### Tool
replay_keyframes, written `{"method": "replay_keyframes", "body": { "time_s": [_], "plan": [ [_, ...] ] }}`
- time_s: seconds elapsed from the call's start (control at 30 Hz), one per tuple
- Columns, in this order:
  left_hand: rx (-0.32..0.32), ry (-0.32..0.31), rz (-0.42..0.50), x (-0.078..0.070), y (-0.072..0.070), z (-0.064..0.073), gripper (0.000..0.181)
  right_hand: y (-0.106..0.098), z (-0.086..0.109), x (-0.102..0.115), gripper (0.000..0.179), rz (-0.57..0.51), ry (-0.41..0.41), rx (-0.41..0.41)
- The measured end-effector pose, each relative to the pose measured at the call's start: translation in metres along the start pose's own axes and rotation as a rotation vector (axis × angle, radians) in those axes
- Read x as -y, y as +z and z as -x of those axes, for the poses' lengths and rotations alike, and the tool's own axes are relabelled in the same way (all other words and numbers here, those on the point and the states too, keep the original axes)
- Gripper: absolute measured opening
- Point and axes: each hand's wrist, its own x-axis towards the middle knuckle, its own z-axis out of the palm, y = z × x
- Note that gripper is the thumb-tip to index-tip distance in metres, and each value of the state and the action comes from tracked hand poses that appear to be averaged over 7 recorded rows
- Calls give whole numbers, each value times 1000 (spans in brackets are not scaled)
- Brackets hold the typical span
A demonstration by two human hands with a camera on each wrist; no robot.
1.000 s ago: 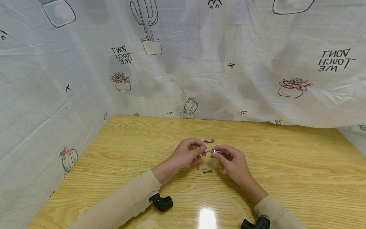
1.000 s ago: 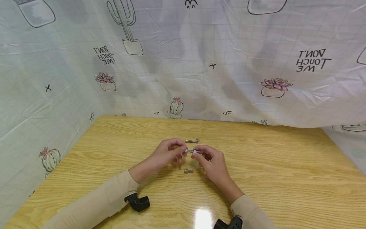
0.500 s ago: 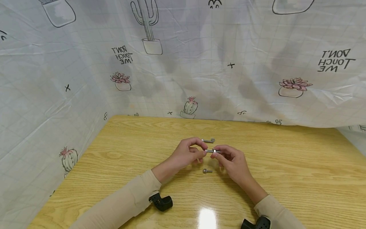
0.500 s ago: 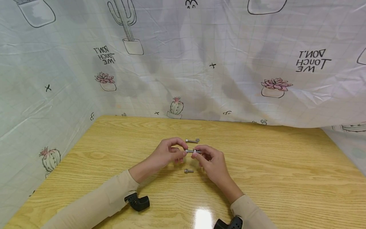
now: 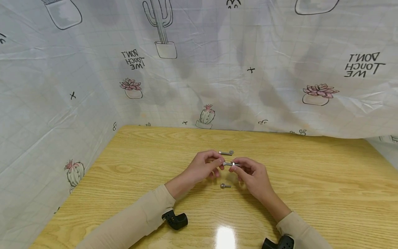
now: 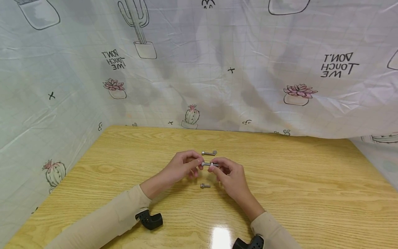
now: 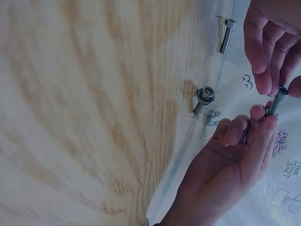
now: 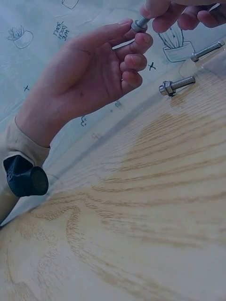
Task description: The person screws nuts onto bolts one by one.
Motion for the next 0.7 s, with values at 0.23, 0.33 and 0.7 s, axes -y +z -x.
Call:
{"method": "replay_keyframes", "body": {
  "time_s": [0.23,0.33,0.7],
  "plan": [
    [-8,23,-10,0,0,0,23,1,0,0,12,3,-7,0],
    [-6,33,-11,0,0,1,24,0,0,0,12,8,-6,3],
    [19,64,-3,-1,-2,2,26,0,0,0,12,10,-10,8]
  ]
}}
